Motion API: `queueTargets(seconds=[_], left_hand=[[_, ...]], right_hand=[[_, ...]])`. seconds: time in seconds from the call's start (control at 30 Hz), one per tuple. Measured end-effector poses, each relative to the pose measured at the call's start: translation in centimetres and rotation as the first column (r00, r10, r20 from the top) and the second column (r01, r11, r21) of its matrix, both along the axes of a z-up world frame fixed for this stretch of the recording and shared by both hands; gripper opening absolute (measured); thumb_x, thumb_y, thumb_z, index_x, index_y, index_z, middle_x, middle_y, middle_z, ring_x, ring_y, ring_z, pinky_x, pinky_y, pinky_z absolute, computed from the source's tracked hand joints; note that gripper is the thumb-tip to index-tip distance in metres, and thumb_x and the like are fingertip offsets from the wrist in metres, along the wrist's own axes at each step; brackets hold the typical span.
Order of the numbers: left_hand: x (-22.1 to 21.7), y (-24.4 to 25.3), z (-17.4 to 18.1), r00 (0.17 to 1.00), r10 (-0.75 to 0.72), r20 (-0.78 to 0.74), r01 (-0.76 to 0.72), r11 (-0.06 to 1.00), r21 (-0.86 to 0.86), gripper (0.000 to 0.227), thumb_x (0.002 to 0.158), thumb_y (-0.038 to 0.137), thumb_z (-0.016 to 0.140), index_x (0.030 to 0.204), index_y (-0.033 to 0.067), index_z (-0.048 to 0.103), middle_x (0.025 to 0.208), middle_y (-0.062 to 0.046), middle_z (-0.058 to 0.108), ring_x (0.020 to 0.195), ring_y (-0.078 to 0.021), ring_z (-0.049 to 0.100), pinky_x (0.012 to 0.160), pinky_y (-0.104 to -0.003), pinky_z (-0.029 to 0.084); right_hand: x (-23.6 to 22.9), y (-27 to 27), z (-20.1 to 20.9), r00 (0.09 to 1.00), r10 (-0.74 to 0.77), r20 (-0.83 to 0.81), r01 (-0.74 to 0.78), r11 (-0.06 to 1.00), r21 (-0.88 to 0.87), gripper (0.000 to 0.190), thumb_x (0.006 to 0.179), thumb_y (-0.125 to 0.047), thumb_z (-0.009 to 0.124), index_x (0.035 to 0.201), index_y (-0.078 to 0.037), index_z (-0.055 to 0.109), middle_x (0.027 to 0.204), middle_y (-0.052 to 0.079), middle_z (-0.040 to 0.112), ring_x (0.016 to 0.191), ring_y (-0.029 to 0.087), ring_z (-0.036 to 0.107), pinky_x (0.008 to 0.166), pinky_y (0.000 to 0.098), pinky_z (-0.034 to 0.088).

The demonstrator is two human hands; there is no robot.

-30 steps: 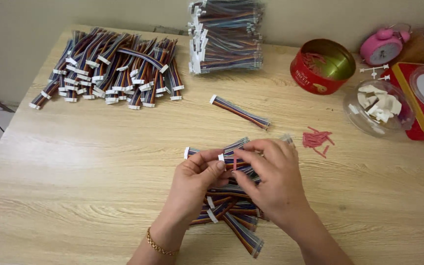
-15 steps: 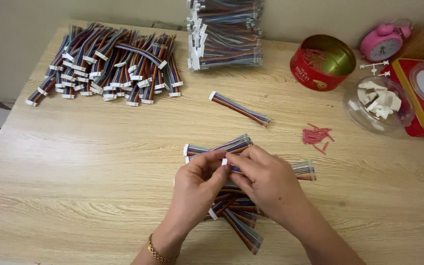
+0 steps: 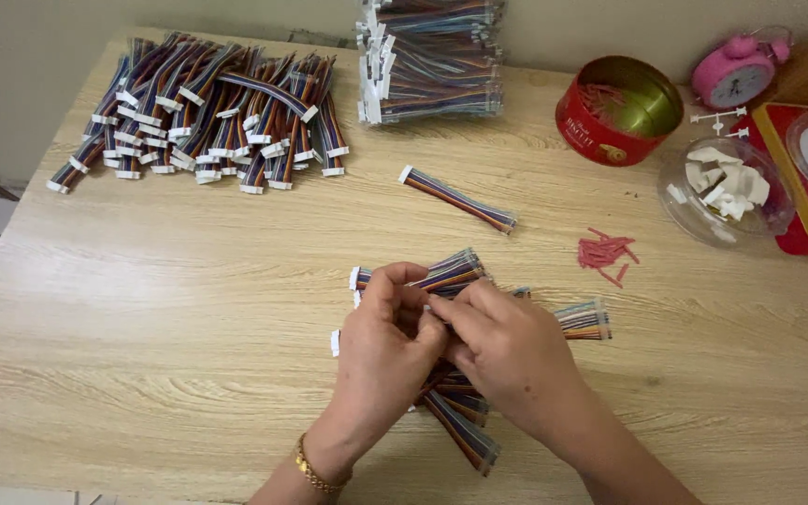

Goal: Bundling multi-colored ribbon cables using rubber bands.

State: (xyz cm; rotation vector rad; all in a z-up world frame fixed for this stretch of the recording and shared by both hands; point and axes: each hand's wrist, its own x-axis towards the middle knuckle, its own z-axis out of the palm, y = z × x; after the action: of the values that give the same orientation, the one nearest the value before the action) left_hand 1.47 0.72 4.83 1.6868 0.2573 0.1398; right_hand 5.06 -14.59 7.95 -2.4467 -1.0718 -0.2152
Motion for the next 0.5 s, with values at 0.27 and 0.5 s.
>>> queueTargets(seconds=[0.27, 0.5], left_hand=[[0.1, -0.7, -0.7, 0.986, 0.103, 0.135, -0.123, 0.981, 0.152, 0.036, 0.084, 0.000, 0.068, 0.118, 0.0056, 0.055, 0.090, -0.008, 0.078, 0.073, -0.0148, 0.077, 0.064, -0.029, 0.061], [-0.1, -0.6, -1.1, 0.988, 0.100, 0.119, -0.113, 0.988, 0.106, 0.032, 0.088, 0.000, 0.068, 0.116, 0.0057, 0.055, 0.090, -0.005, 0.073, 0.075, -0.0104, 0.074, 0.065, -0.025, 0.061]], right_hand=[[-0.2, 0.5, -1.1, 0.998, -0.030, -0.054, 0.040, 0.981, 0.192, 0.037, 0.074, -0.007, 0.081, 0.109, -0.007, 0.070, 0.093, 0.007, 0.068, 0.082, 0.028, 0.069, 0.067, 0.0390, 0.055], [-0.2, 0.3, -1.1, 0.998, -0.026, -0.052, 0.036, 0.979, 0.200, 0.038, 0.072, -0.007, 0.081, 0.109, -0.007, 0.072, 0.091, 0.007, 0.068, 0.078, 0.027, 0.069, 0.066, 0.0371, 0.055]])
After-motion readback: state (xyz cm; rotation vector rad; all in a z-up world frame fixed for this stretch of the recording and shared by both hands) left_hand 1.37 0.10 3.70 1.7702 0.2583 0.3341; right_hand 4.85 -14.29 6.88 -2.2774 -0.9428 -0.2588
